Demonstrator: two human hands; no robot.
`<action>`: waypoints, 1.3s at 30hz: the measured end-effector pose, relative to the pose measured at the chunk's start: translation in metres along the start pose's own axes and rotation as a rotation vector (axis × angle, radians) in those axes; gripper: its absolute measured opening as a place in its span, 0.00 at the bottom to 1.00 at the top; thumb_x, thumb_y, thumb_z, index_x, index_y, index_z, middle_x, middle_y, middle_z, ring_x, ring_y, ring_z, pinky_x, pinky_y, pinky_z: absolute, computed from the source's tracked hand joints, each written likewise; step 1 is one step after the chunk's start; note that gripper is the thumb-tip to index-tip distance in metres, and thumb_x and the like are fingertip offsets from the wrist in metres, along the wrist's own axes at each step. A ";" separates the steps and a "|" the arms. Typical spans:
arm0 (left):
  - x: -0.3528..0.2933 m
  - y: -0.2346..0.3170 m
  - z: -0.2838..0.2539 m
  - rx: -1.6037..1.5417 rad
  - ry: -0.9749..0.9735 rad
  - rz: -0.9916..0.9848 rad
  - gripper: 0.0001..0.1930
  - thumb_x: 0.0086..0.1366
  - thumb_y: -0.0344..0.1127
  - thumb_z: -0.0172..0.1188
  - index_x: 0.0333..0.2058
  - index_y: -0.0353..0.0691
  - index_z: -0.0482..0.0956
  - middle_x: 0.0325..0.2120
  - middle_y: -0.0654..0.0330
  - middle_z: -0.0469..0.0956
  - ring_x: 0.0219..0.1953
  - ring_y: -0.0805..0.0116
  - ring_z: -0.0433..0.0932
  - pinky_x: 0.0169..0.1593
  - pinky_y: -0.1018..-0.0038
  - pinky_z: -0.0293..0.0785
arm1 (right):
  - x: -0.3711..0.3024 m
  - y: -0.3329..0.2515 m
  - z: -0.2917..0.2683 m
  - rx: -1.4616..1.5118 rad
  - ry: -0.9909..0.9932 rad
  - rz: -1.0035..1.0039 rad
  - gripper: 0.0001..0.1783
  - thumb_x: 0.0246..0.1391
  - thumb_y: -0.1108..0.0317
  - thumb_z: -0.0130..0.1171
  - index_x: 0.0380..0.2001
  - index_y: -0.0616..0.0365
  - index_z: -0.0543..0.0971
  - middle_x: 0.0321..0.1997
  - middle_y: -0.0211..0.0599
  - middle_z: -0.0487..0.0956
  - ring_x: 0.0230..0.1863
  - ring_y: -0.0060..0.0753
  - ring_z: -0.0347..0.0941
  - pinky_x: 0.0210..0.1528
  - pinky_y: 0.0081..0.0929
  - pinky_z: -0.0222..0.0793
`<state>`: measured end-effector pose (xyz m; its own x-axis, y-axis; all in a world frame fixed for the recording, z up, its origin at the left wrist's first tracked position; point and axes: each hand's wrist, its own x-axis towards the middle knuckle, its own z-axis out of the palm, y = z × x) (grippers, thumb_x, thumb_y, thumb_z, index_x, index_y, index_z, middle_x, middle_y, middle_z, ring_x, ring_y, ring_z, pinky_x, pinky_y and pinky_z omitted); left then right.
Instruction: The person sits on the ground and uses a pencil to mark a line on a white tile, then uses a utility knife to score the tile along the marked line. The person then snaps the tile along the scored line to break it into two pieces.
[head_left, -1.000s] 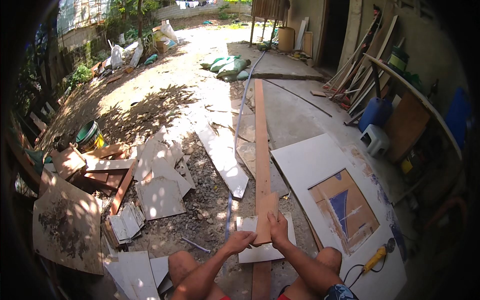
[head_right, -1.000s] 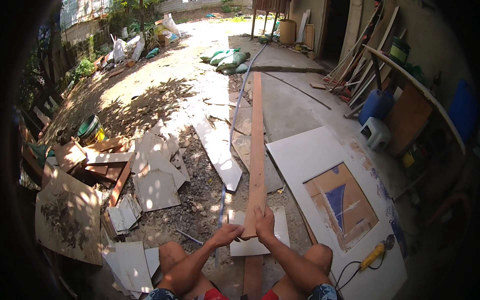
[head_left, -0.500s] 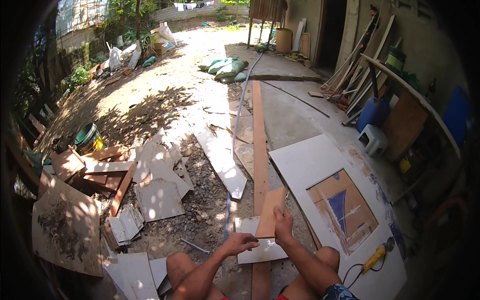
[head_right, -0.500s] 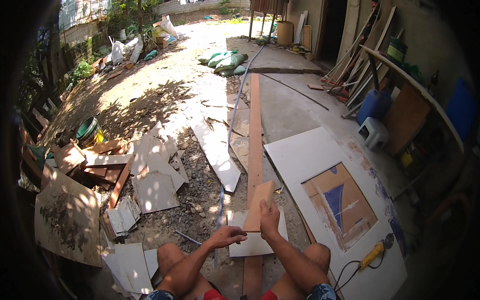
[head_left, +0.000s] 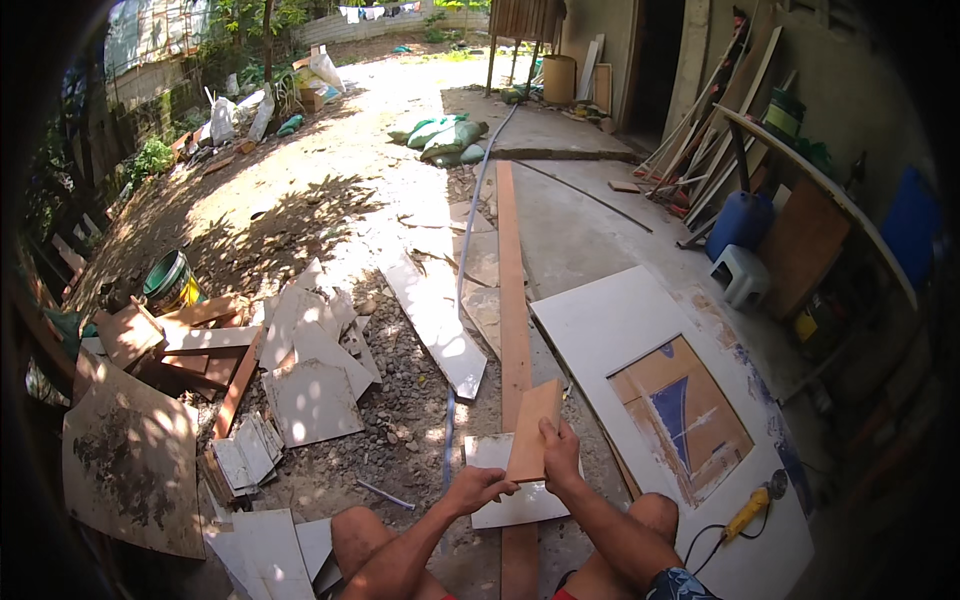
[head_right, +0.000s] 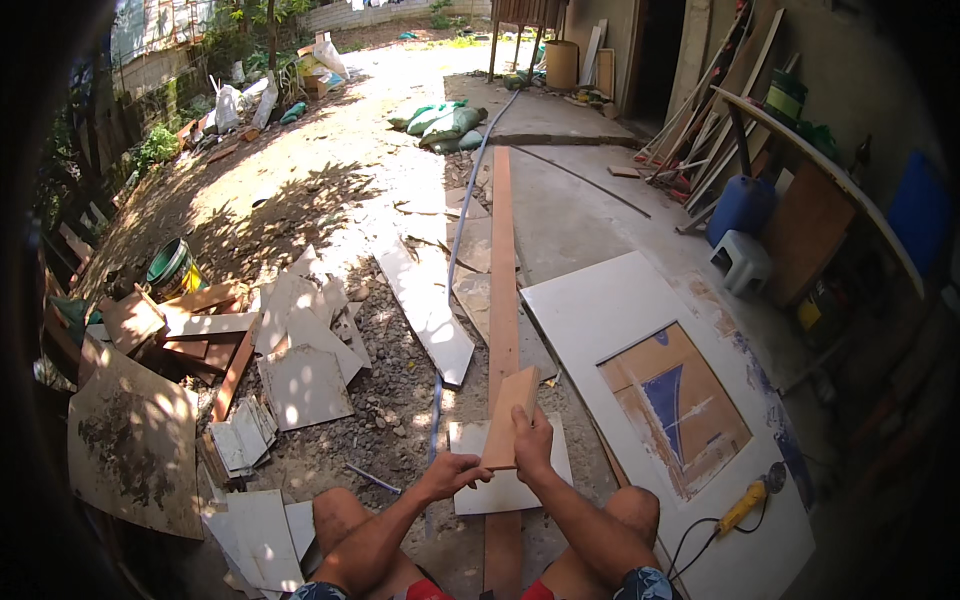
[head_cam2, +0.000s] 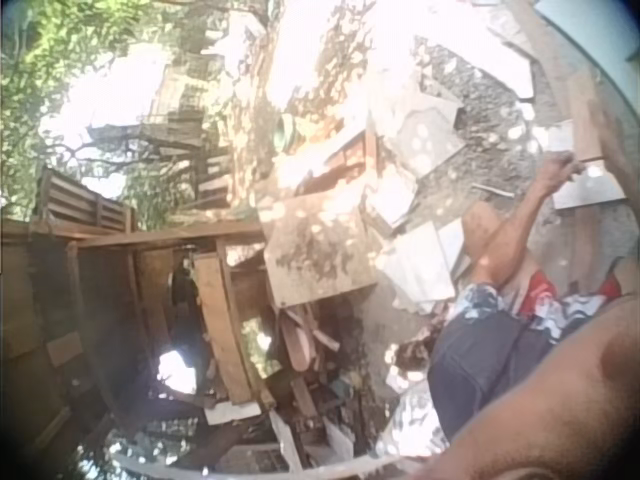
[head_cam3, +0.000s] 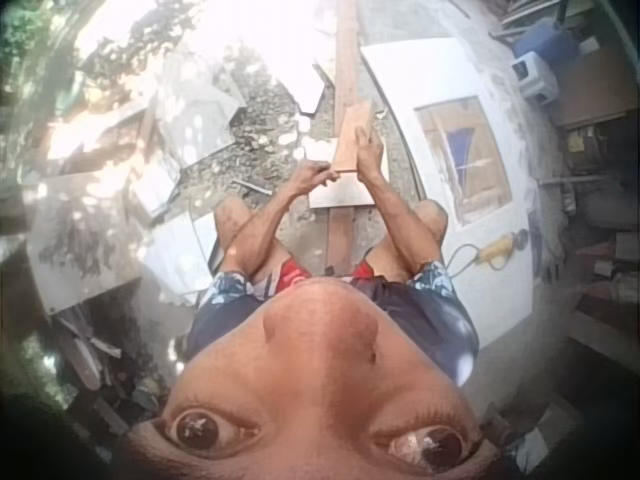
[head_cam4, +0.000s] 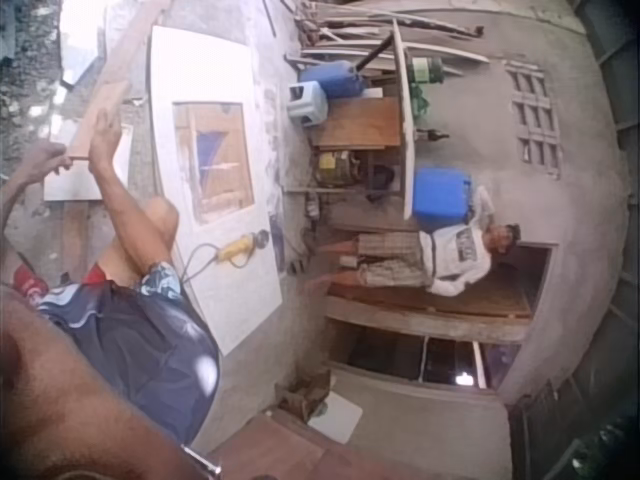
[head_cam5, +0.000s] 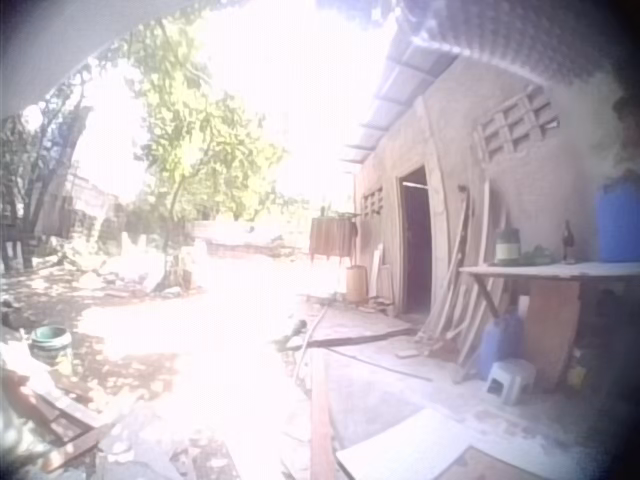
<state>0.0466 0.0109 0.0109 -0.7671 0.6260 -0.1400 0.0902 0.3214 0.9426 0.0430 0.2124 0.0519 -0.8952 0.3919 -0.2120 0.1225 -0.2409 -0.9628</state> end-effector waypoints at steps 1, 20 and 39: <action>0.002 -0.003 0.001 -0.002 -0.010 -0.008 0.17 0.74 0.47 0.67 0.43 0.37 0.91 0.28 0.60 0.89 0.29 0.72 0.87 0.38 0.72 0.83 | 0.002 0.000 -0.002 0.007 0.003 -0.010 0.20 0.75 0.60 0.57 0.57 0.66 0.79 0.47 0.39 0.83 0.44 0.27 0.78 0.47 0.32 0.76; 0.001 -0.026 -0.022 0.321 0.005 -0.046 0.14 0.75 0.43 0.60 0.50 0.44 0.88 0.33 0.60 0.90 0.32 0.63 0.89 0.40 0.63 0.83 | 0.010 0.012 -0.007 0.015 -0.056 -0.036 0.17 0.76 0.61 0.54 0.53 0.65 0.79 0.45 0.37 0.82 0.42 0.30 0.80 0.45 0.31 0.79; -0.005 -0.051 -0.037 0.361 0.276 0.013 0.16 0.71 0.38 0.65 0.54 0.40 0.86 0.39 0.53 0.90 0.41 0.54 0.89 0.49 0.60 0.83 | 0.008 0.026 -0.006 -0.065 -0.140 0.018 0.17 0.77 0.59 0.55 0.45 0.66 0.78 0.39 0.34 0.80 0.38 0.21 0.73 0.42 0.26 0.73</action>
<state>0.0229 -0.0348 -0.0253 -0.9006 0.4347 0.0034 0.2793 0.5726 0.7708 0.0415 0.2148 0.0241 -0.9432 0.2591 -0.2080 0.1623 -0.1868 -0.9689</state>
